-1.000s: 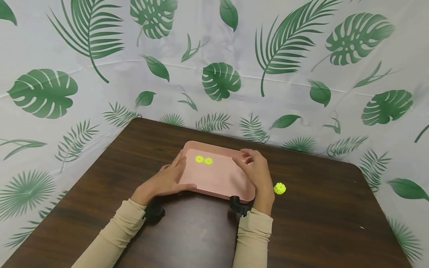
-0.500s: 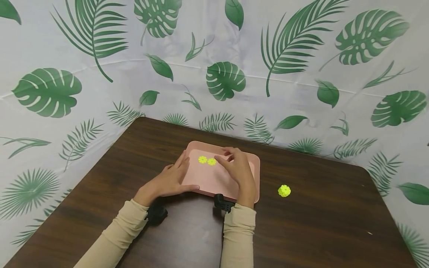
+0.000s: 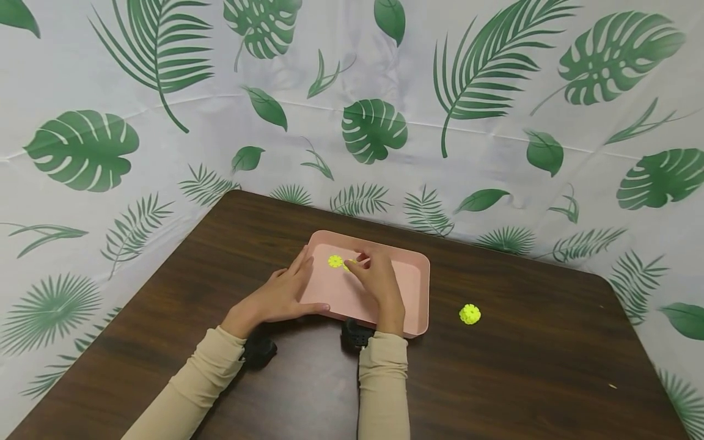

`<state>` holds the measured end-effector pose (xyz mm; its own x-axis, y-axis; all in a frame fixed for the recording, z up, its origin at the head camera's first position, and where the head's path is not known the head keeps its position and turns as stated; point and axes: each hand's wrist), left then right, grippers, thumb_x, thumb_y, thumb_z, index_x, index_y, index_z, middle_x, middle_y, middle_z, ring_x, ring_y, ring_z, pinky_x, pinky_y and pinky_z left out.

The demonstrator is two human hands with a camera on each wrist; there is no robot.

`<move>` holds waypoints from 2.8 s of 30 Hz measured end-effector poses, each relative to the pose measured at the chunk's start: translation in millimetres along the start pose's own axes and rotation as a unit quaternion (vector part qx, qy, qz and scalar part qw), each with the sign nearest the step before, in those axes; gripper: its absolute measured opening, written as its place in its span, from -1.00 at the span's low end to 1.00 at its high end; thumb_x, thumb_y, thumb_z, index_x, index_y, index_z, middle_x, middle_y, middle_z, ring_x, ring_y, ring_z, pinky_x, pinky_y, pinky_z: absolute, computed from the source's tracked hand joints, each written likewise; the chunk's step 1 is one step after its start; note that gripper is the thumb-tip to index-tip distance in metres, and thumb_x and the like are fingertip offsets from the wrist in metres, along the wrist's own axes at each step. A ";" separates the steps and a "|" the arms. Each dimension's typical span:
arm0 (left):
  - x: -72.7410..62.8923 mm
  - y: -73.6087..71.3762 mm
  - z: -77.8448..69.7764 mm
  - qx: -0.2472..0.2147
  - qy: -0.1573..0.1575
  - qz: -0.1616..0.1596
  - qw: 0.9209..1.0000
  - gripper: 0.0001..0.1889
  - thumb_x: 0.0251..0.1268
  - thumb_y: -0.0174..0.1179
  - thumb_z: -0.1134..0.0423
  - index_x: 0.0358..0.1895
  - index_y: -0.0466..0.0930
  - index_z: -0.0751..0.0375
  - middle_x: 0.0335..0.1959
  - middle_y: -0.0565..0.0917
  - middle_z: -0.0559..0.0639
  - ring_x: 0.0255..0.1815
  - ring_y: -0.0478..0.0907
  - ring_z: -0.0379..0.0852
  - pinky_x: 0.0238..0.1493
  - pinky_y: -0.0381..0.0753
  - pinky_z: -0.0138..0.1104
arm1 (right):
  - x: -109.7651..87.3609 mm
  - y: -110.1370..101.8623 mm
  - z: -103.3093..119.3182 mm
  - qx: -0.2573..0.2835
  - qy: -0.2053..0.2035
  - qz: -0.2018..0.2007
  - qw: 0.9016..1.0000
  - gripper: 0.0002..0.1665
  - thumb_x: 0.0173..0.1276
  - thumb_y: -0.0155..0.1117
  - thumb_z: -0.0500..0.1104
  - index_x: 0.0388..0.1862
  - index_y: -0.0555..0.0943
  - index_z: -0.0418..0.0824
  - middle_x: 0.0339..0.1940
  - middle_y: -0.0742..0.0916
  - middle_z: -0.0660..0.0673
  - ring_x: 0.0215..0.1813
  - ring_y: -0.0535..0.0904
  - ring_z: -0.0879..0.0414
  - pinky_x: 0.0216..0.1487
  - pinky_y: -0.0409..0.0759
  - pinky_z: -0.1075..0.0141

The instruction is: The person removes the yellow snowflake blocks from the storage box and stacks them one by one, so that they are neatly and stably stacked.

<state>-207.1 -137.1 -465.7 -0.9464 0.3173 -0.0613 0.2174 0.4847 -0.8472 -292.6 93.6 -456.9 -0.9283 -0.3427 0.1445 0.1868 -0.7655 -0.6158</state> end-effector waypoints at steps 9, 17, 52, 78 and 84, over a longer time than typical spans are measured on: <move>-1.1 -1.7 -2.1 -0.006 0.005 -0.005 1.000 0.25 0.25 0.14 -0.51 0.67 -0.16 0.37 0.72 -0.37 0.13 0.61 0.19 0.10 0.49 0.12 0.24 | 2.4 12.6 -3.3 -0.009 0.025 -0.009 1.000 -0.49 0.31 0.50 -0.30 0.20 0.63 -0.46 -0.09 0.71 -0.35 -0.09 0.64 -0.18 0.01 0.63 -0.02; -0.1 -0.3 -1.0 0.000 0.000 0.001 1.000 0.25 0.25 0.12 -0.52 0.67 -0.19 0.34 0.72 -0.38 0.12 0.63 0.14 0.07 0.51 0.10 0.21 | 3.3 16.6 -5.9 -0.048 0.032 0.002 0.998 -0.79 0.31 0.48 -0.34 -0.16 0.65 -0.42 -0.40 0.55 -0.18 -0.26 0.46 -0.05 -0.15 0.42 0.13; 0.5 -2.5 -3.0 -0.005 -0.003 0.003 1.000 0.26 0.23 0.12 -0.53 0.68 -0.19 0.33 0.72 -0.36 0.14 0.64 0.11 0.08 0.52 0.08 0.22 | -0.2 12.3 -4.3 -0.029 0.060 0.010 0.998 -0.66 0.30 0.52 -0.27 0.03 0.75 -0.34 -0.19 0.71 -0.22 -0.10 0.59 -0.12 0.06 0.59 0.04; -0.5 -2.3 -0.2 -0.008 -0.004 0.007 1.000 0.28 0.23 0.10 -0.57 0.68 -0.24 0.31 0.71 -0.42 0.13 0.66 0.04 0.12 0.51 0.08 0.21 | -15.9 -20.8 8.7 -0.027 0.002 -0.015 1.000 -0.70 0.32 0.53 -0.22 -0.01 0.72 -0.29 -0.16 0.68 -0.19 -0.12 0.62 -0.09 -0.11 0.56 0.14; -1.9 -1.7 1.4 -0.006 -0.008 0.006 1.000 0.28 0.22 0.10 -0.57 0.68 -0.22 0.31 0.71 -0.40 0.12 0.65 0.07 0.12 0.51 0.08 0.20 | -23.3 -30.4 5.1 -0.047 -0.023 -0.035 0.998 -0.69 0.33 0.53 -0.22 0.03 0.73 -0.25 -0.19 0.69 -0.17 -0.12 0.62 -0.09 -0.06 0.58 0.08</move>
<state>-205.9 -139.7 -464.9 -0.9473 0.3103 -0.0796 0.2314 0.4910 -0.8398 -275.0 122.1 -437.7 -0.9215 -0.3170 0.2243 0.0893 -0.7351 -0.6720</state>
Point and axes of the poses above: each hand's wrist, its own x-axis towards the middle knuckle, its own y-axis out of the palm, z = x × y
